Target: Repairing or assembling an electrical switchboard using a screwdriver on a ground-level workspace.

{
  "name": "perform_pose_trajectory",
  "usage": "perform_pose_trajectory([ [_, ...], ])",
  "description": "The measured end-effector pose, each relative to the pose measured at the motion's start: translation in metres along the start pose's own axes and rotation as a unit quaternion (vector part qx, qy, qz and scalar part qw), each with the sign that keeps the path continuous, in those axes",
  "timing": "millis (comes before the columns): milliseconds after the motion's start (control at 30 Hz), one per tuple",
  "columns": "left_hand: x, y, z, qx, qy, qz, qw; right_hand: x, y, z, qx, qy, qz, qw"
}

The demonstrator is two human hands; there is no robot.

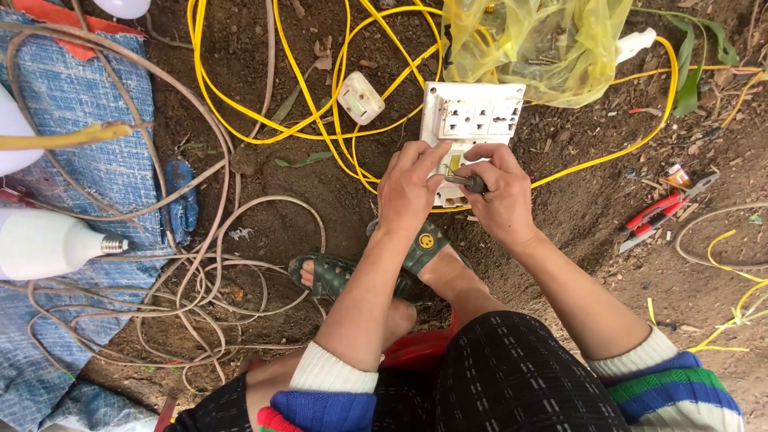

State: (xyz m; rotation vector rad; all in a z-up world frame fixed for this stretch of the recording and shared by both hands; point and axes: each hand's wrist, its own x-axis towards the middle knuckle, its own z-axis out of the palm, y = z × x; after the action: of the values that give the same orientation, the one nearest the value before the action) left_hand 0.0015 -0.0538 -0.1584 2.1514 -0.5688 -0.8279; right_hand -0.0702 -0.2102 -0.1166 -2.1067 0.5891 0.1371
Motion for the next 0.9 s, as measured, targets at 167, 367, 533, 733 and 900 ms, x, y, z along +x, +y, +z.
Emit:
perform_pose_trajectory([
  [167, -0.001, 0.0, 0.001, 0.019, -0.005, -0.013, 1.0, 0.001, -0.001, 0.001, 0.001, -0.003, -0.008, 1.0],
  [367, 0.0, 0.001, 0.0, 0.041, -0.003, -0.022, 0.999, 0.006, 0.003, 0.011, -0.115, -0.027, -0.038, 0.992],
  [533, 0.004, 0.004, -0.002, 0.066, -0.012, -0.032, 0.997, 0.016, -0.001, 0.019, -0.144, -0.035, 0.006, 0.989],
  [733, 0.005, 0.0, 0.001, 0.081, -0.035, -0.03, 0.996, 0.023, -0.016, -0.001, -0.098, -0.048, 0.052, 0.993],
  [900, 0.006, 0.001, -0.002, 0.064, -0.056, -0.035, 0.996, -0.001, -0.027, -0.043, -0.102, -0.062, 0.041, 0.992],
])
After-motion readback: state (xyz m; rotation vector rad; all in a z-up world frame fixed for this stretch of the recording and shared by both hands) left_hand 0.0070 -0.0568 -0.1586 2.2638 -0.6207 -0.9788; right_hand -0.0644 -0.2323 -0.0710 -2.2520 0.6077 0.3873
